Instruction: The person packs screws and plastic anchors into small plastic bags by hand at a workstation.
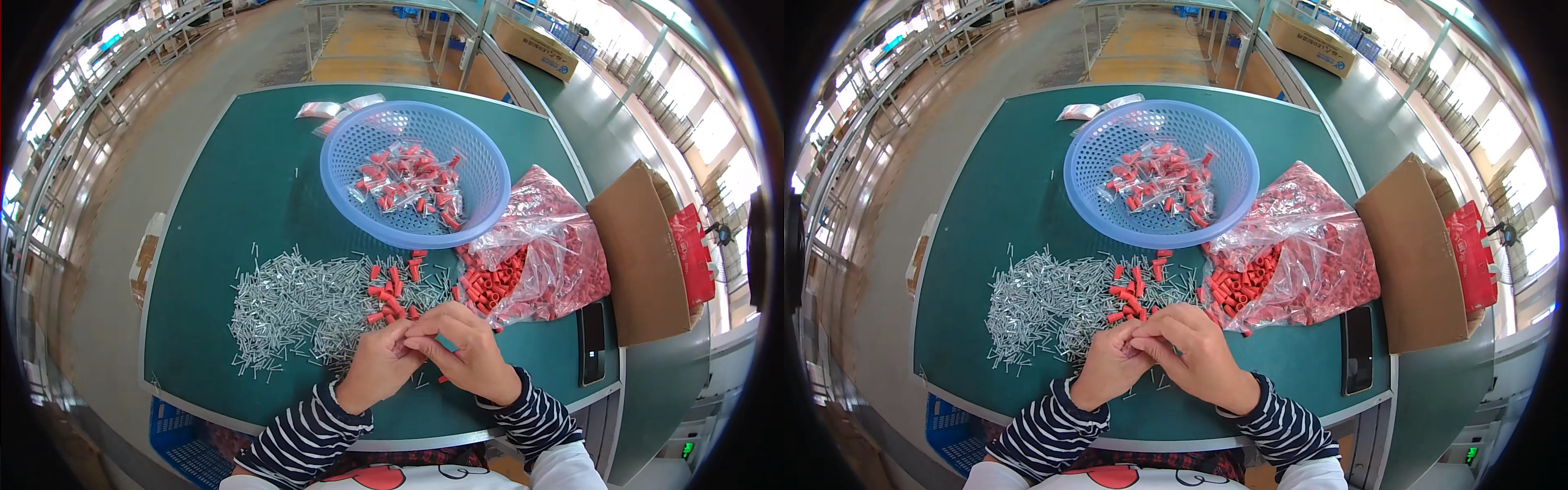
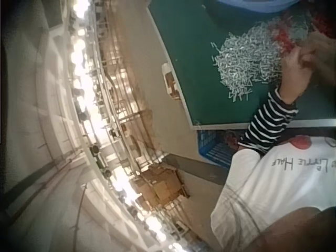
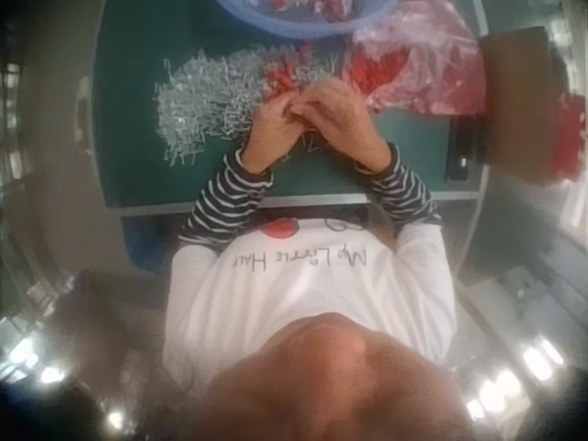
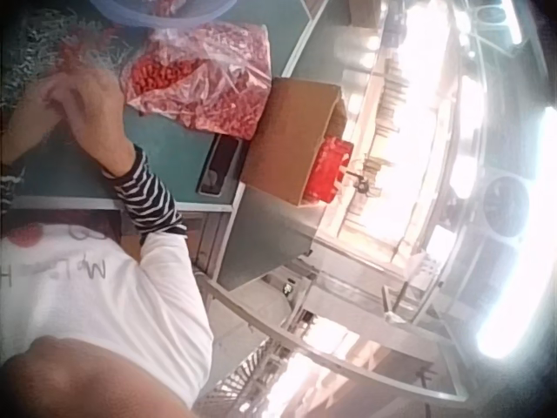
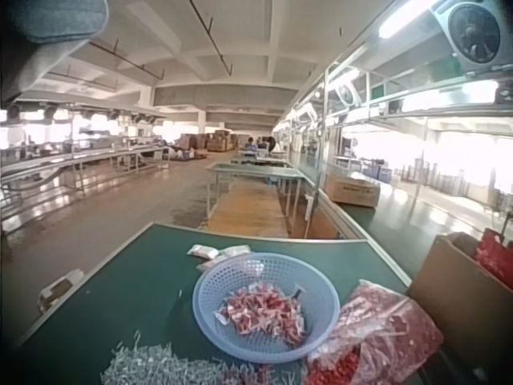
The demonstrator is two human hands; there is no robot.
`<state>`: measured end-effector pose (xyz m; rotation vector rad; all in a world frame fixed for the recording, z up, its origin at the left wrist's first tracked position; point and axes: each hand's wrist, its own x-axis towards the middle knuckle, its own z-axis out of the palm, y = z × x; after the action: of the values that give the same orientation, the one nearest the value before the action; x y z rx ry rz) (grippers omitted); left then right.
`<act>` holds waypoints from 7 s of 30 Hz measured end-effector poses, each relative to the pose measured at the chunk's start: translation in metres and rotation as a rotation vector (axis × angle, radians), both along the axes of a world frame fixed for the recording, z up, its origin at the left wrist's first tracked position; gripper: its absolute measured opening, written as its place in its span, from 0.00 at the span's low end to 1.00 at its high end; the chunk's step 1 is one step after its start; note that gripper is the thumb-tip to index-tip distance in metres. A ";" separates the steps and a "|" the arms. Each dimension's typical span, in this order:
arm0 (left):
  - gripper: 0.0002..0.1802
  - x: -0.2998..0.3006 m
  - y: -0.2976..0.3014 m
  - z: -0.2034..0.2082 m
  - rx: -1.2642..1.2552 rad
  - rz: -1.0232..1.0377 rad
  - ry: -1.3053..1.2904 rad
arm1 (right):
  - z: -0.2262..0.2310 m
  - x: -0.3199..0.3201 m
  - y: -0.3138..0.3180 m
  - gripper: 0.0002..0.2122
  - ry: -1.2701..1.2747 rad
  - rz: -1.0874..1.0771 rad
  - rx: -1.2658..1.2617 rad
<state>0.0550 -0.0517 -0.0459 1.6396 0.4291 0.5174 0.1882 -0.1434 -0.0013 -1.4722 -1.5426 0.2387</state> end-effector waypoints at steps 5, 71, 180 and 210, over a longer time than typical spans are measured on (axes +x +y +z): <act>0.11 0.004 0.000 0.005 -0.093 -0.062 0.000 | -0.006 0.009 -0.011 0.06 0.107 -0.111 -0.108; 0.09 -0.005 0.011 0.005 0.478 0.195 -0.066 | -0.018 0.015 -0.022 0.07 0.243 -0.094 0.016; 0.20 -0.003 0.010 0.009 0.289 0.070 -0.091 | -0.014 0.015 -0.009 0.04 0.876 -0.010 -0.215; 0.19 -0.013 0.033 0.021 0.272 0.349 -0.144 | -0.032 0.022 -0.004 0.07 -0.109 -0.212 -0.183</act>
<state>0.0417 -0.0188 -0.0253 1.7811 0.5598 0.9841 0.2103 -0.1478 -0.0335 -1.8057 -1.4661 0.1807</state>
